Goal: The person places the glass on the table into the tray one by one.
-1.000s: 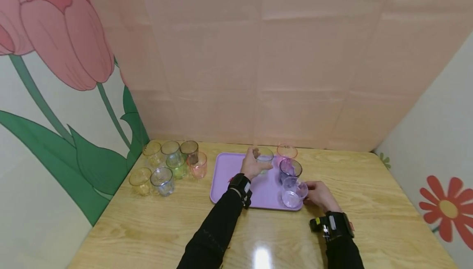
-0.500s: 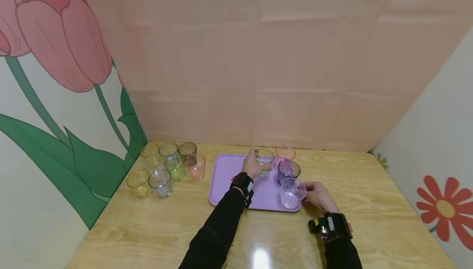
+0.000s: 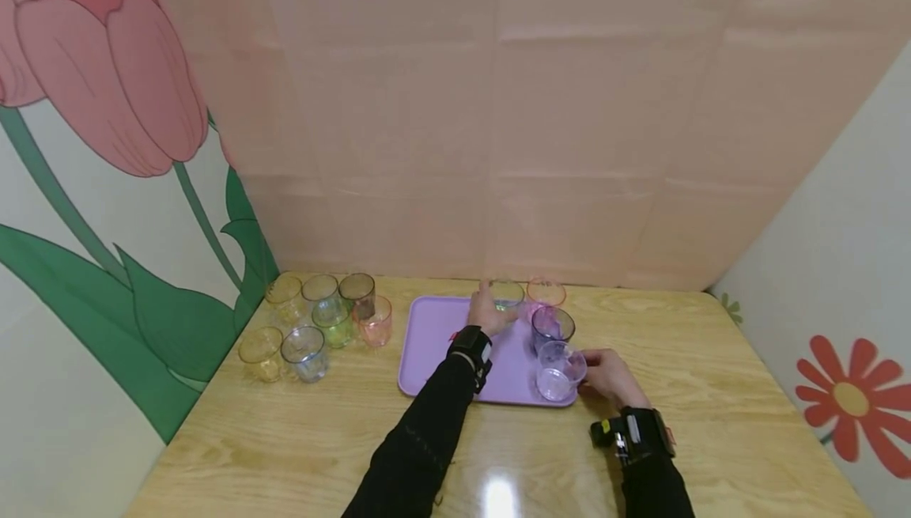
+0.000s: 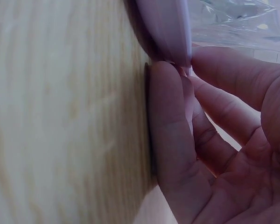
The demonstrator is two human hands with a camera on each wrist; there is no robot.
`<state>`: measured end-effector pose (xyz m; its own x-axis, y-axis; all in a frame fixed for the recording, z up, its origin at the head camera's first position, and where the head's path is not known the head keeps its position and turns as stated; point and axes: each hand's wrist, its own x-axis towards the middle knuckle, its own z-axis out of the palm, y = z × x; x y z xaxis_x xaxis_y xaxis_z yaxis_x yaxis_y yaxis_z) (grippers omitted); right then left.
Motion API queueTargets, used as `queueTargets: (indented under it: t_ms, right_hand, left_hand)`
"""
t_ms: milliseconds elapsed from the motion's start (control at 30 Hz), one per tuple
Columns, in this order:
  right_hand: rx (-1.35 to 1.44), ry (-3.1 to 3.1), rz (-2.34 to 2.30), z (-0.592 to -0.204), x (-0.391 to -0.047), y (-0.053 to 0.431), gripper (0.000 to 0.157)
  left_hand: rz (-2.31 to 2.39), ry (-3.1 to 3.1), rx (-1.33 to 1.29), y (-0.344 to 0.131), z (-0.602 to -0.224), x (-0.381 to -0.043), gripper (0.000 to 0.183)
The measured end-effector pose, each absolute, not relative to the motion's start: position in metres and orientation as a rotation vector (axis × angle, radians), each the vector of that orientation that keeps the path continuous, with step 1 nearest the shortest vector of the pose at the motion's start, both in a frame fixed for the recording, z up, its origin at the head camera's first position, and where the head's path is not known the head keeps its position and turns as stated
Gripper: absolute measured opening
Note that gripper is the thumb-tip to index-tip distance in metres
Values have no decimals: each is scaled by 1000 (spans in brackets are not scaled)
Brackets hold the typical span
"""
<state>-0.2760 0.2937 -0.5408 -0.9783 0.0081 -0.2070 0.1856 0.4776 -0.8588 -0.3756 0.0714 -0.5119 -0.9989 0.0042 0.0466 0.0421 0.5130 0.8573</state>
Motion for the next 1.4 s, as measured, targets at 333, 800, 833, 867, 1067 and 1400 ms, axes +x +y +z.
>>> queueTargets:
  t_ms: [333, 800, 833, 867, 1067, 1400]
  right_hand:
    - [194, 2524, -1533, -541, -276, 293, 28]
    - [184, 2524, -1530, -538, -275, 293, 29]
    - [184, 2525, -1528, -538, -275, 293, 29]
    - [186, 2529, -1524, -538, -275, 293, 28]
    - [216, 2536, -1515, -540, -276, 292, 27]
    - [206, 2534, -1530, -541, -276, 292, 25]
  left_hand:
    - [-1501, -2697, -34, 71, -506, -373, 83]
    - [-1489, -2682, -60, 70, -513, -377, 85]
    - [-1485, -2679, -58, 70, -513, -377, 84]
    - [-1480, -2680, -53, 70, -513, -377, 84]
    - [-1473, -2696, -39, 71, -514, -377, 85]
    - [-1468, -2706, -23, 68, -517, -376, 88]
